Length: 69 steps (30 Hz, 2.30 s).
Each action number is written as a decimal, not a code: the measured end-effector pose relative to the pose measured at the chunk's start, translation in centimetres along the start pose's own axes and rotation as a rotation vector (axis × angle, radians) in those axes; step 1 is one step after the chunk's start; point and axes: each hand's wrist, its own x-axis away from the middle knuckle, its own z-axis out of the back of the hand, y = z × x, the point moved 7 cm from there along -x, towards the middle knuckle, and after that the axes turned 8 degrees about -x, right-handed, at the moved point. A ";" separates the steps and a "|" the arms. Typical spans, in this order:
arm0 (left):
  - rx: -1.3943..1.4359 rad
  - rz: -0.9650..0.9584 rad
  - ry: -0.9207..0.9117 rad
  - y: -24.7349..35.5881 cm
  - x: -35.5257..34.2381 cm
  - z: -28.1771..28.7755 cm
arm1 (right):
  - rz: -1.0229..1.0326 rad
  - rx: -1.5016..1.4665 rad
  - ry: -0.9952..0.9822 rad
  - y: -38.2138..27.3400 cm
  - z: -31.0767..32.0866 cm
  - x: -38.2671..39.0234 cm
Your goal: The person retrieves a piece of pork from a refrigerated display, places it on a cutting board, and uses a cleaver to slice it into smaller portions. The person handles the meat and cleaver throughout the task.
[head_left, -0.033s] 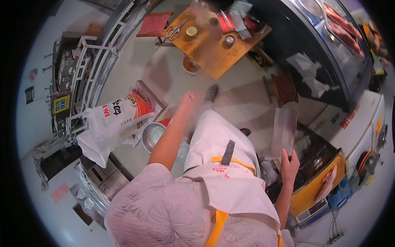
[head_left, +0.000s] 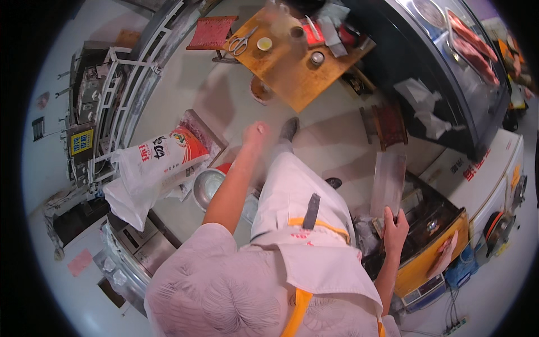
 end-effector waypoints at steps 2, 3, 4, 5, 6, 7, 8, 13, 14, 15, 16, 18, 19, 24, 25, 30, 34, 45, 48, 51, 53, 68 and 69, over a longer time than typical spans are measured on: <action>-0.270 -0.209 -0.055 4.1 -10.4 2.0 | -0.063 0.002 -0.005 -3.6 -6.3 -1.4; -0.486 -0.342 -0.042 6.1 -15.8 4.0 | -0.074 -0.006 -0.029 -5.5 -9.3 -2.9; -0.465 -0.292 -0.008 6.9 -20.2 4.8 | -0.092 -0.011 -0.034 -6.8 -12.2 -4.5; -0.450 -0.241 0.004 8.6 -23.6 4.2 | -0.114 -0.023 -0.016 -8.5 -14.9 -5.5; -0.187 -0.026 0.073 8.6 -26.7 3.9 | -0.138 -0.074 0.002 -10.2 -17.1 -6.2; 0.052 0.191 0.142 8.1 -28.6 3.6 | -0.144 -0.052 0.023 -11.4 -18.6 -6.5; 0.015 0.209 0.174 8.6 -29.8 3.7 | -0.149 -0.028 0.041 -12.4 -19.8 -6.8; -0.390 0.077 0.093 11.6 -34.7 6.3 | -0.208 -0.119 0.091 -16.0 -20.8 -10.4; -0.454 0.004 0.072 12.8 -35.4 8.0 | -0.188 -0.150 0.084 -15.6 -19.5 -12.8; -0.497 0.059 0.048 12.5 -35.9 4.6 | -0.189 -0.185 0.176 -14.5 -16.6 -13.2; -0.804 0.003 -0.076 13.0 -34.2 1.9 | -0.165 -0.213 0.220 -14.2 -13.4 -14.1; -1.746 -0.774 -0.049 15.2 -24.0 -10.0 | -0.185 -0.277 0.359 -13.4 -5.4 -12.7; -1.723 -0.858 -0.042 14.9 -20.0 -14.2 | -0.192 -0.318 0.402 -12.9 -0.8 -12.2; -1.843 -1.385 -0.233 9.7 -1.7 -28.5 | -0.084 -0.325 0.807 0.6 23.9 -4.1; -1.832 -1.396 -0.248 7.5 2.0 -32.4 | -0.105 -0.433 0.882 3.9 28.4 -2.0; -1.861 -1.122 -0.394 -7.1 30.3 -54.7 | -0.089 -0.220 1.360 24.5 48.5 11.4; -1.653 -1.200 -0.992 -26.0 46.8 -70.1 | -0.382 -0.040 1.407 38.5 60.5 14.8; -1.365 -1.957 -1.923 -72.5 95.6 -93.8 | -0.618 0.088 1.387 58.1 77.1 11.1; -1.530 -1.958 -1.912 -79.2 97.6 -99.4 | -0.618 0.097 1.483 56.3 82.8 9.7; -1.682 -1.992 -1.996 -84.7 98.6 -105.1 | -0.266 -0.075 1.491 53.7 95.5 5.6; -1.642 -2.044 -2.071 -87.1 98.1 -108.8 | -0.145 -0.021 1.337 51.9 104.8 0.4; -2.130 -0.552 -2.270 -96.9 100.4 -132.8 | -0.253 -0.538 0.341 61.1 119.6 -19.4; -2.253 -0.441 -2.229 -98.1 100.4 -134.3 | -0.304 -0.806 0.290 61.4 117.9 -18.4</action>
